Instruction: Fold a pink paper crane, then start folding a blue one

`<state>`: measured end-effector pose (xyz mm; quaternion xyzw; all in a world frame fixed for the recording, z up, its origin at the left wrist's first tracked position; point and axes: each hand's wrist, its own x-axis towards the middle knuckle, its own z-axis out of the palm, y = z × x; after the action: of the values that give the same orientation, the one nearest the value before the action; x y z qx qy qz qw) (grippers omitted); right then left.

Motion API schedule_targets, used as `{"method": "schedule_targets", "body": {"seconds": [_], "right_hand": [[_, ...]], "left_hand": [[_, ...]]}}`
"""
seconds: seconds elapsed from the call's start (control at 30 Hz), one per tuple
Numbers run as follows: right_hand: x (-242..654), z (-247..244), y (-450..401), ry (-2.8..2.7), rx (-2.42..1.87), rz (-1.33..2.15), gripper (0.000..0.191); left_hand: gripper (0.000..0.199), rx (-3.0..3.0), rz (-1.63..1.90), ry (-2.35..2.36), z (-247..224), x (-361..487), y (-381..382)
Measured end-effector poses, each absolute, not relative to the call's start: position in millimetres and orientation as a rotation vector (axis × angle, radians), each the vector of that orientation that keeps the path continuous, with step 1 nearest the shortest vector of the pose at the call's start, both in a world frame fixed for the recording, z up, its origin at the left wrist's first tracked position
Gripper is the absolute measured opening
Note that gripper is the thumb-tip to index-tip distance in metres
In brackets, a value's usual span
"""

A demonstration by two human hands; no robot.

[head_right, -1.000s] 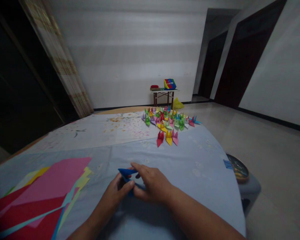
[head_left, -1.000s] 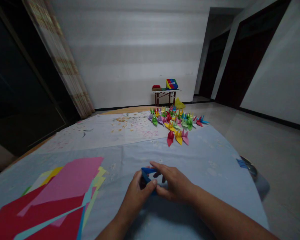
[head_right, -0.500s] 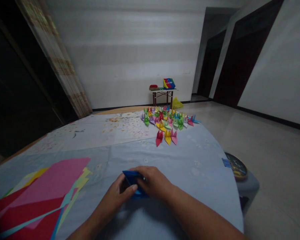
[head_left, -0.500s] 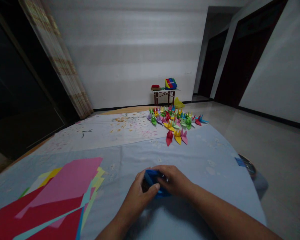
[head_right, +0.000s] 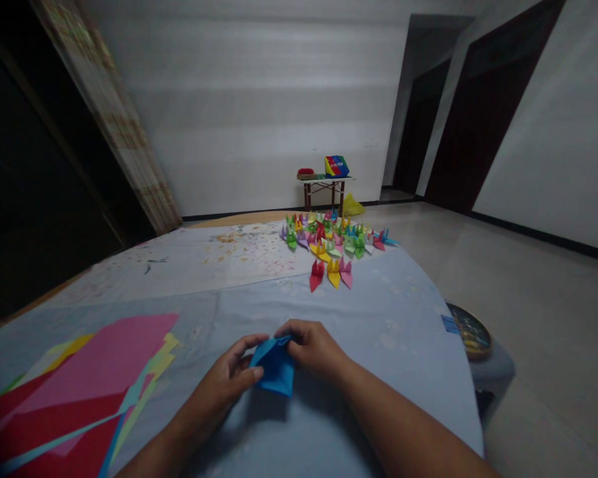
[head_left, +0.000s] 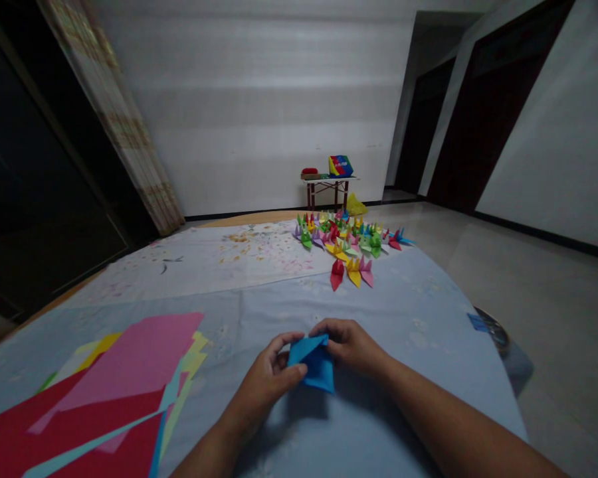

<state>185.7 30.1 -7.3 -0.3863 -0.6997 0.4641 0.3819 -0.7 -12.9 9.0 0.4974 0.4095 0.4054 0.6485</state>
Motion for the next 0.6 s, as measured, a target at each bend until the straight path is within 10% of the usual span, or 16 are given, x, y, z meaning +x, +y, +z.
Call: {"method": "schedule_targets", "body": {"seconds": [0.33,0.6], "right_hand": [[182,-8,26,-1.82,-0.907,1.039,0.019],[178,-8,22,-1.747,-0.827,1.265,0.026]], "left_hand": [[0.033,0.981,1.069,1.016,8,2,-11],[0.061,0.848,1.176,1.047,3,1,-9]]}}
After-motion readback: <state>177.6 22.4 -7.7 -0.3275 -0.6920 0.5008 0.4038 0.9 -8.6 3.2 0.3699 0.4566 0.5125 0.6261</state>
